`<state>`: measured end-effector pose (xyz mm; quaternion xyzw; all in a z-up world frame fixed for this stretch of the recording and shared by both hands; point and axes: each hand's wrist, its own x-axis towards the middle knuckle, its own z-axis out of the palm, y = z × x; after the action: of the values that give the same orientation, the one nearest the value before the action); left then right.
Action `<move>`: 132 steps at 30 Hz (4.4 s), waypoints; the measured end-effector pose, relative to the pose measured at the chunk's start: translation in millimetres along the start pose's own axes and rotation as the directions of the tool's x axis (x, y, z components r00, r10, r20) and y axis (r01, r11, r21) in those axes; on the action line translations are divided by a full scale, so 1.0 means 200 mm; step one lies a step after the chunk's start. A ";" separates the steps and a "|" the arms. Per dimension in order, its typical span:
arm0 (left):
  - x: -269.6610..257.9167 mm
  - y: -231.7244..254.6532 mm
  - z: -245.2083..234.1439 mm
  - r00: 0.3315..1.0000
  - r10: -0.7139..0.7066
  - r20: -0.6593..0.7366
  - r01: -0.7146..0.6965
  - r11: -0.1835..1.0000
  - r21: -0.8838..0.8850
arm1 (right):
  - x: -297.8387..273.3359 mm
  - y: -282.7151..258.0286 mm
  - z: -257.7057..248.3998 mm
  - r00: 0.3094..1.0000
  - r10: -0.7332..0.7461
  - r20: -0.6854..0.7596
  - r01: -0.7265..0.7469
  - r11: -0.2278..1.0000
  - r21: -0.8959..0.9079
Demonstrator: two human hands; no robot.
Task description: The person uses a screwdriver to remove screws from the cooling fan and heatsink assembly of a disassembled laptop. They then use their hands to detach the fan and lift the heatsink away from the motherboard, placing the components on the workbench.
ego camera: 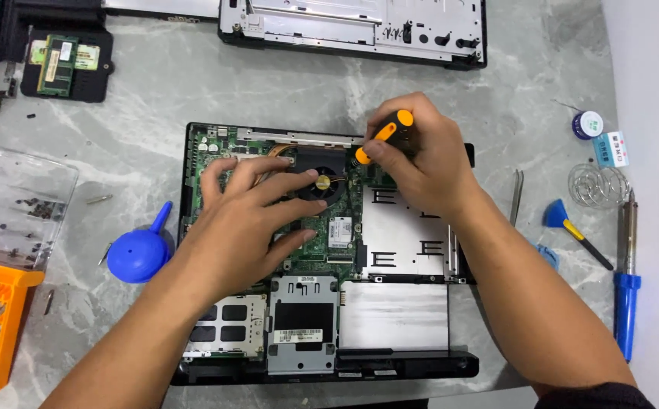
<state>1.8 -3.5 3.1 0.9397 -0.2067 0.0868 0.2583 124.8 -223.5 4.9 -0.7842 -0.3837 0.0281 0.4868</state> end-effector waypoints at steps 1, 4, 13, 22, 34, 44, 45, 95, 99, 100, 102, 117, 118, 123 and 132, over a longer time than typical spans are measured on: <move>0.00 0.00 0.00 1.000 -0.003 0.002 0.003 1.000 0.006 | 0.00 0.01 0.00 1.000 -0.007 -0.028 0.007 1.000 0.023; 0.00 0.00 -0.01 1.000 -0.012 0.011 0.012 1.000 0.019 | 0.01 0.03 -0.01 0.995 0.020 -0.100 -0.013 0.998 0.066; -0.03 0.17 -0.27 0.998 -0.042 -0.050 0.039 0.997 -0.060 | 0.03 -0.22 -0.23 0.990 -0.052 -0.128 0.041 0.996 -0.082; -0.71 0.59 0.05 0.867 -0.381 0.321 0.479 0.460 -0.748 | 0.10 -0.04 -0.12 0.942 0.075 0.327 0.138 0.802 -0.582; -0.56 0.94 0.09 0.256 -0.669 0.698 -0.156 -0.741 -0.653 | 0.14 -0.04 0.01 0.904 0.236 0.356 0.043 0.780 -0.625; -0.64 1.02 0.26 0.396 -0.707 0.586 -0.074 -0.660 -0.747 | 0.01 -0.02 -0.08 0.913 0.176 0.367 0.056 0.839 -0.541; -0.64 1.03 0.28 0.398 -0.706 0.586 -0.074 -0.661 -0.746 | -0.01 -0.02 -0.10 0.913 0.177 0.367 0.055 0.838 -0.543; -0.18 -0.29 0.07 0.952 -0.272 -0.142 -0.024 0.395 -0.918 | -0.34 -0.17 -0.34 0.556 0.784 -0.276 -0.542 0.593 0.595; -0.15 -0.30 0.09 0.955 -0.277 -0.104 0.017 0.402 -0.915 | -0.33 -0.15 -0.31 0.532 0.802 -0.270 -0.370 0.507 0.778; -0.14 -0.29 0.08 0.960 -0.258 -0.111 0.007 0.418 -0.908 | -0.33 -0.12 -0.31 0.532 0.787 -0.313 -0.305 0.523 0.796; -0.12 -0.29 0.09 0.964 -0.238 -0.116 -0.002 0.432 -0.902 | -0.34 -0.08 -0.30 0.527 0.771 -0.357 -0.239 0.537 0.809; -0.31 0.22 0.11 0.781 -0.582 0.225 -0.188 -0.562 -0.805 | -0.50 0.24 -0.28 0.235 0.688 -0.687 -0.074 0.717 0.693; -0.36 0.24 0.16 0.785 -0.589 0.190 -0.221 -0.554 -0.802 | -0.50 0.27 -0.29 0.198 0.687 -0.699 -0.055 0.720 0.692; -0.52 0.35 0.33 0.708 -0.693 0.134 -0.366 -0.523 -0.770 | -0.50 0.20 -0.21 0.121 0.657 -0.744 0.030 0.747 0.664; -0.51 0.28 0.31 0.669 -0.738 -0.084 0.176 0.268 -0.947 | -0.55 0.24 -0.17 0.100 0.623 -0.776 0.065 0.774 0.630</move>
<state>-109.8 -44.3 -52.0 0.6088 0.1557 0.1310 0.7668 88.1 -329.2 -51.5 -0.5065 0.2121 -0.2809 0.7871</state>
